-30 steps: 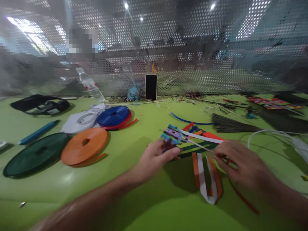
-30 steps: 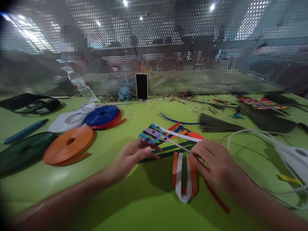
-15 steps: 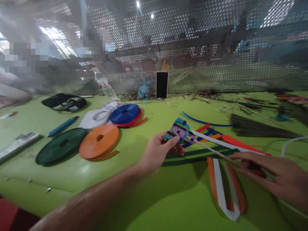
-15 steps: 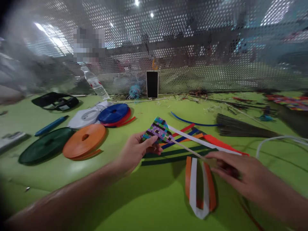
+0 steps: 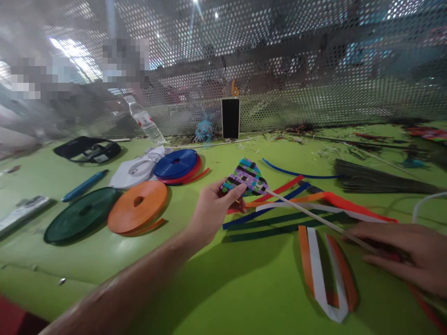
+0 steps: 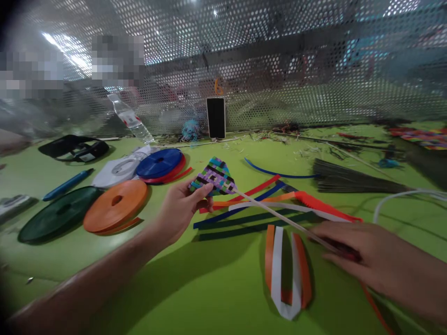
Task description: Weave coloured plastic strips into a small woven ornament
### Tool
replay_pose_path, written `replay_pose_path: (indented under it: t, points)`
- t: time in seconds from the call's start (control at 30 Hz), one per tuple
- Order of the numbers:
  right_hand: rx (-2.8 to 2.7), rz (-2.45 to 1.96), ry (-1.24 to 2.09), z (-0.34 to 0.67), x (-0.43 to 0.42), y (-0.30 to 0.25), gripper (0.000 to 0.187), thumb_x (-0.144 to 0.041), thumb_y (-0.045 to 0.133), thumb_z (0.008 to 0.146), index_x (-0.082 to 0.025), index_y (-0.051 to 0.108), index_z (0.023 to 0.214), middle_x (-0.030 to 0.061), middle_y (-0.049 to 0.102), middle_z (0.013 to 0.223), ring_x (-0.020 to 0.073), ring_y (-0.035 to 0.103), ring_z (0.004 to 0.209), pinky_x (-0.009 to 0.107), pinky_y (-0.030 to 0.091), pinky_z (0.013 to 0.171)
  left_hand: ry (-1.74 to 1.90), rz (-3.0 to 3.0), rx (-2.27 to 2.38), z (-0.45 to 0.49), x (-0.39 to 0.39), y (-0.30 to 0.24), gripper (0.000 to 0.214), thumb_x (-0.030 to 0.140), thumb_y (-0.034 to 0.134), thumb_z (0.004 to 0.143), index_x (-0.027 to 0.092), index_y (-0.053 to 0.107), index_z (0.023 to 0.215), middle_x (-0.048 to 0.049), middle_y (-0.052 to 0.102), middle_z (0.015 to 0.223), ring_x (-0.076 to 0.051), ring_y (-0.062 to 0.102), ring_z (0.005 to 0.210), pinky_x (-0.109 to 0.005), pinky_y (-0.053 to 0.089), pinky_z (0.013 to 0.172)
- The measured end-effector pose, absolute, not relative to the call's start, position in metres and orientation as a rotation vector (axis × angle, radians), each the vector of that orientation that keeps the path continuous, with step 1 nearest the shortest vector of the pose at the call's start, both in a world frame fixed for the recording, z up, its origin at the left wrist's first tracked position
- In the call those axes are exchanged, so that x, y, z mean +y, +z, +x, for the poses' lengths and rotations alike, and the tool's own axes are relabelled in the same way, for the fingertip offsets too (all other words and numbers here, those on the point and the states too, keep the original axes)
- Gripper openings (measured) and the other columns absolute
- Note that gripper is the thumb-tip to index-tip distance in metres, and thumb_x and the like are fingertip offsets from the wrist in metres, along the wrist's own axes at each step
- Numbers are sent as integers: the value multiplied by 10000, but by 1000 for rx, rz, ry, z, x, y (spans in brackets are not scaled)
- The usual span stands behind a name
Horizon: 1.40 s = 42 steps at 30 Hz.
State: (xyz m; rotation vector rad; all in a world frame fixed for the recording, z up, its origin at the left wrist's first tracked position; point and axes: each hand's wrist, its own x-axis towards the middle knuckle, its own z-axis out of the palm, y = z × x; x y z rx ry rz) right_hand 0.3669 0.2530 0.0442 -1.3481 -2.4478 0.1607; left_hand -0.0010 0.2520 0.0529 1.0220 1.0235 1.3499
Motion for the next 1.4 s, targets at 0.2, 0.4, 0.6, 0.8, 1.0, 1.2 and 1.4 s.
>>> replay_pose_path:
  t: [0.2,0.4,0.6,0.8,1.0,1.2,1.4]
  points:
    - [-2472,-1107,319,364,255,48,280,-613,583,948,-468,808,1030,-85,817,1001,221,798,735,260,662,615,1322,1065,1006,0,248,53,226,324,839,834,122,738,856,-10,692,613,-90,625,518,-193,577,552]
    - [-2396,-1269,258,370,258,46,336,-611,551,953,-440,818,1064,-41,814,1030,281,800,775,360,691,669,1317,1064,975,2,247,54,238,331,841,823,127,721,845,-3,681,601,-90,616,509,-193,563,547]
    - [-2308,-1470,322,382,261,42,412,-654,516,951,-435,789,1166,-31,804,1110,302,797,855,410,690,742,1298,1087,991,2,245,51,226,347,793,867,140,704,881,-3,687,619,-92,615,525,-200,552,565]
    - [-2286,-1573,222,378,261,50,488,-689,511,928,-358,824,1103,16,822,1021,302,793,780,435,682,730,1264,1137,1088,4,243,50,214,337,800,848,146,708,874,-8,690,631,-107,622,551,-220,542,581]
    - [-2287,-1548,164,378,260,50,475,-656,510,930,-329,838,1037,38,826,973,310,785,755,441,672,690,1213,1221,1114,6,240,51,257,290,872,758,142,739,921,-2,696,676,-97,589,567,-214,510,583]
    - [-2265,-1597,155,375,258,55,521,-671,482,937,-313,831,1081,63,822,1019,328,783,783,455,663,730,1162,1221,1117,6,239,52,253,306,858,770,150,742,931,7,688,648,-107,600,578,-223,529,609]
    - [-2252,-1618,114,375,259,56,519,-693,470,925,-341,836,1033,52,824,910,314,757,652,442,641,617,1142,1206,1094,6,239,51,270,268,886,723,143,746,918,-10,721,711,-110,600,585,-227,523,606]
